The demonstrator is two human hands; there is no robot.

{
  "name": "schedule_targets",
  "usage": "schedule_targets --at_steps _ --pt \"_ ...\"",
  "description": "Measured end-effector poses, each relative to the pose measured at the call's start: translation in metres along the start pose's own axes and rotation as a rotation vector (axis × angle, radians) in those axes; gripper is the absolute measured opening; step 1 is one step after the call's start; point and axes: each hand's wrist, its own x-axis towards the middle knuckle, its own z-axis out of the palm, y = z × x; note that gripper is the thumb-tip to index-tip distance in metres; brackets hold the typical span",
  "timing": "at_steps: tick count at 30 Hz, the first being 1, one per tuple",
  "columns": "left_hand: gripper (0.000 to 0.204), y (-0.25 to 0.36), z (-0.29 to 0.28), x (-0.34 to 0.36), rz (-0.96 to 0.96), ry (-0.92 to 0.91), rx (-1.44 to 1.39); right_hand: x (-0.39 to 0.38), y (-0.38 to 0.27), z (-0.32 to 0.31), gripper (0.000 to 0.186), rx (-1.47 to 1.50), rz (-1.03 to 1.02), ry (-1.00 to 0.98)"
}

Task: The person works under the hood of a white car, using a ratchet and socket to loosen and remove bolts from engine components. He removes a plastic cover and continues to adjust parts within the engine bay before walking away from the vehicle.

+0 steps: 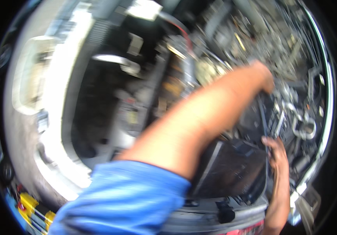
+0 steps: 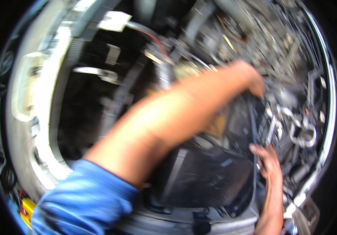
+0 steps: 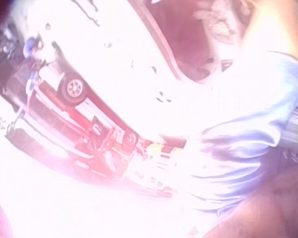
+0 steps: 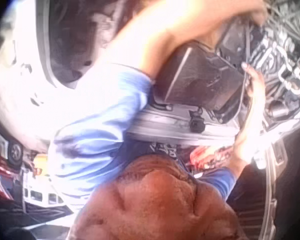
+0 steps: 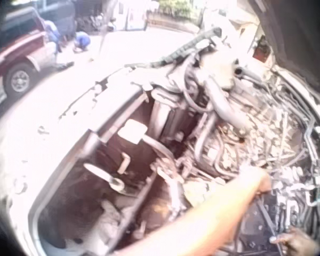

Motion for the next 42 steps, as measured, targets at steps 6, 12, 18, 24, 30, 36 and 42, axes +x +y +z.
schedule_targets --at_steps 6,12,18,24,30,36,42 --pt "0.041 0.055 -0.083 -0.101 0.048 0.053 0.121 0.013 0.0 0.003 0.093 0.082 -0.074 -0.104" --pt "0.015 0.049 -0.052 -0.339 0.401 0.453 0.134 0.012 -0.001 0.002 0.065 -0.019 -0.113 -0.087" --pt "0.016 -0.017 -0.008 -0.636 -0.38 1.007 -0.063 0.022 0.002 -0.003 0.053 -0.107 -0.088 -0.11" --pt "0.016 -0.048 -0.019 -0.658 -0.698 1.029 0.1 0.023 0.006 -0.004 0.048 -0.059 -0.107 -0.093" --pt "0.02 -0.087 -0.037 -0.595 -0.868 0.392 0.387 0.02 0.002 0.001 0.052 -0.07 -0.109 -0.038" --pt "0.026 -0.084 -0.038 -0.57 -0.944 0.355 0.324 0.002 -0.008 -0.001 0.074 -0.092 -0.047 -0.11" --pt "0.01 -0.086 -0.029 -0.571 -0.916 0.527 0.263 -0.007 -0.014 0.0 0.052 -0.065 -0.091 -0.128"
